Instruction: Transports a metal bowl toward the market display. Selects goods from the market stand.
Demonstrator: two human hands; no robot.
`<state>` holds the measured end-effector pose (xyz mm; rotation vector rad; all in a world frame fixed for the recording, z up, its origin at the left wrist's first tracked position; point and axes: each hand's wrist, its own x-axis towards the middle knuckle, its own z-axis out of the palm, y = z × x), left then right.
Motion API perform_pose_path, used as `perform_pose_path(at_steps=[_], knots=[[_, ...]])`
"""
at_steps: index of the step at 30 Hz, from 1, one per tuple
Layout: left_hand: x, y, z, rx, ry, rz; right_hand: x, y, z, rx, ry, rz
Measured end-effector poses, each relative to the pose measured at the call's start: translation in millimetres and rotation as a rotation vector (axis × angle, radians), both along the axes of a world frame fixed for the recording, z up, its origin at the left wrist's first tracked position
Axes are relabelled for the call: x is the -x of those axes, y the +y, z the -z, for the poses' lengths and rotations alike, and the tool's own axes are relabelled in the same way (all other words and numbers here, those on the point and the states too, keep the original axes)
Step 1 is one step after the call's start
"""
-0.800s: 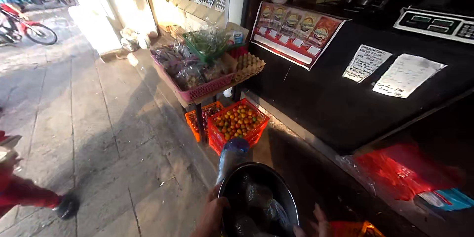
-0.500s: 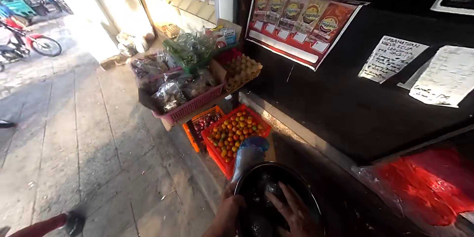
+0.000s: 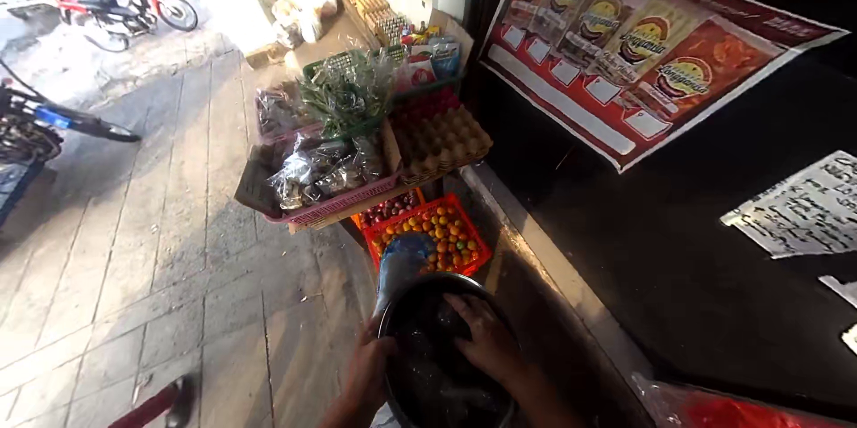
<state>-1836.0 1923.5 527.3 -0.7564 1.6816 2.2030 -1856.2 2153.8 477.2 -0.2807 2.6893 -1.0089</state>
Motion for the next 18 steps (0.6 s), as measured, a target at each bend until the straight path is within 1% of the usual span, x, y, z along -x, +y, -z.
perform_pose_path(at_steps=[3,5,7,9,11,12,14,18], knots=[[19,10,-5,0.006,-0.011,-0.086,40,6,-1,-0.028,0.09,-0.068],[37,17,-8,0.012,-0.017,-0.155,71,9,-3,0.017,0.21,-0.094],[56,22,-3,0.008,-0.018,-0.237,105,11,-10,0.157,0.268,-0.098],[80,23,4,-0.004,-0.019,-0.326,143,11,-26,0.33,0.212,-0.05],[103,23,11,-0.016,-0.01,-0.395,187,14,-49,0.432,0.156,0.032],[110,24,14,-0.015,-0.004,-0.428,208,17,-57,0.439,0.151,0.063],[126,23,16,0.001,0.006,-0.472,256,27,-70,0.385,0.142,0.072],[146,24,16,0.044,-0.024,-0.563,345,47,-74,0.283,0.148,-0.006]])
